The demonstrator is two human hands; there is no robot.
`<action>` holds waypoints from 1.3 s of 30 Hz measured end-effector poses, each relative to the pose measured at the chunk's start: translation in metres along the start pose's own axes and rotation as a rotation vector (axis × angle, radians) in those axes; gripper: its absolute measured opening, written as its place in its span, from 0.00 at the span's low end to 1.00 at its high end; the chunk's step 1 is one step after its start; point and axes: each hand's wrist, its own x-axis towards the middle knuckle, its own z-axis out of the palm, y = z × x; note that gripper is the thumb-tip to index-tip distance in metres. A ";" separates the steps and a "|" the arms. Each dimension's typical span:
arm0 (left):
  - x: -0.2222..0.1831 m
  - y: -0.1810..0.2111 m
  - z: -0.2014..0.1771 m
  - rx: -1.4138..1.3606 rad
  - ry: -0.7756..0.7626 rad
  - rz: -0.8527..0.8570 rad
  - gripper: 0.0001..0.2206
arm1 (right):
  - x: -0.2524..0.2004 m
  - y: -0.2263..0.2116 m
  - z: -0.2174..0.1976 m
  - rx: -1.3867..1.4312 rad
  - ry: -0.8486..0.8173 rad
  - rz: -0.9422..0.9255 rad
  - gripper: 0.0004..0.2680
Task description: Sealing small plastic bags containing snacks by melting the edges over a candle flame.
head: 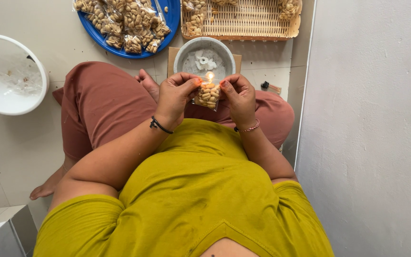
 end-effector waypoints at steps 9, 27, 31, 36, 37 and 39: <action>-0.007 0.005 -0.001 -0.042 0.023 0.009 0.07 | 0.003 0.009 0.000 0.014 0.011 0.026 0.06; -0.013 0.007 -0.006 -0.084 0.037 0.061 0.06 | -0.001 -0.003 0.018 -0.053 0.028 0.025 0.07; -0.015 0.008 -0.006 -0.087 0.051 0.061 0.06 | -0.002 -0.009 0.023 -0.088 0.028 0.021 0.07; -0.014 0.007 -0.007 -0.109 0.062 0.048 0.06 | -0.004 -0.014 0.028 -0.116 0.036 0.002 0.07; -0.016 0.008 -0.007 -0.110 0.061 0.048 0.06 | -0.004 -0.014 0.029 -0.117 0.036 0.002 0.07; -0.018 0.011 -0.006 -0.124 0.069 0.052 0.06 | -0.005 -0.016 0.031 -0.130 0.035 -0.005 0.07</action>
